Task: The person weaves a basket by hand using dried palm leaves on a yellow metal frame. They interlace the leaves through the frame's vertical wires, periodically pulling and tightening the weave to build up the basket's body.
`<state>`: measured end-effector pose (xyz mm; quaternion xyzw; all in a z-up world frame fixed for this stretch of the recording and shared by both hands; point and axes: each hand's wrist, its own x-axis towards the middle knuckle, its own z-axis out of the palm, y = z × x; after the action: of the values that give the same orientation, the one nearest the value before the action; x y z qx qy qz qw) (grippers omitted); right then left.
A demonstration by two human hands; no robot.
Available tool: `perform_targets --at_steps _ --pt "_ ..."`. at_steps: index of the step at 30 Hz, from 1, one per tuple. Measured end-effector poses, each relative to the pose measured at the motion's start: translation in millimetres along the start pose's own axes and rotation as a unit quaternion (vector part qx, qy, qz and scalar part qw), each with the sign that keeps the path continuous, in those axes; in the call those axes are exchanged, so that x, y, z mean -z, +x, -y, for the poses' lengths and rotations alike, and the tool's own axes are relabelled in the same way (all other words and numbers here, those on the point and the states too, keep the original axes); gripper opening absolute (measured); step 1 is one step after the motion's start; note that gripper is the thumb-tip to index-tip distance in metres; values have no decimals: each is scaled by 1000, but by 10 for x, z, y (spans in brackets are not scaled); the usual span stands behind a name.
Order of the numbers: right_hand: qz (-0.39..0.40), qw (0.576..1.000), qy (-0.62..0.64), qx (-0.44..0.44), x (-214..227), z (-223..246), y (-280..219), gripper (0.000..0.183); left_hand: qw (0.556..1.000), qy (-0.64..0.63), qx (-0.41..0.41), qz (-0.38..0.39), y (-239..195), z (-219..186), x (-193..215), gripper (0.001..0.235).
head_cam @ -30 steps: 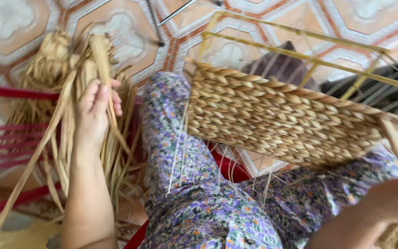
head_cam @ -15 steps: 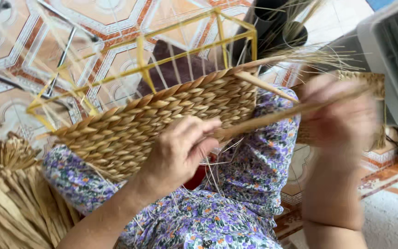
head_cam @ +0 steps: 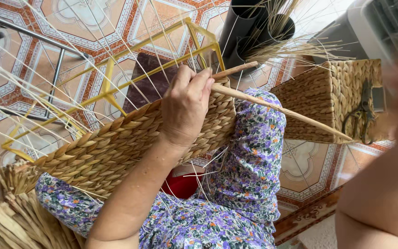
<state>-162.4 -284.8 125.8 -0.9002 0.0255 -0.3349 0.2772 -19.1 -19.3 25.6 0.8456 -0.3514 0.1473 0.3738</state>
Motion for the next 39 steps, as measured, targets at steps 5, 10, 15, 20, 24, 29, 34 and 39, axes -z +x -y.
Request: perform_targets --at_steps 5,10,15,20,24,29,34,39 --pt "215 959 178 -41 -970 -41 -34 8 998 -11 -25 -59 -38 -31 -23 21" --pt "262 962 78 5 -1305 23 186 13 995 -92 -1 -48 -112 17 -20 20" --pt "272 960 27 57 -1365 137 297 17 993 -108 -27 -32 -206 138 5 21" --pt "300 951 -43 63 -1501 70 246 26 991 -124 -42 -7 -204 91 57 21" --pt "262 954 -112 94 -1626 196 218 27 994 -78 40 70 -97 27 94 18" --pt "150 966 -166 127 -1449 280 31 35 991 -115 25 69 139 182 -11 20" --pt "303 932 -189 57 -1155 221 -285 21 964 -192 107 147 207 272 -104 23" --pt "262 949 -132 115 -985 58 -61 17 938 -251 118 208 271 260 -18 25"
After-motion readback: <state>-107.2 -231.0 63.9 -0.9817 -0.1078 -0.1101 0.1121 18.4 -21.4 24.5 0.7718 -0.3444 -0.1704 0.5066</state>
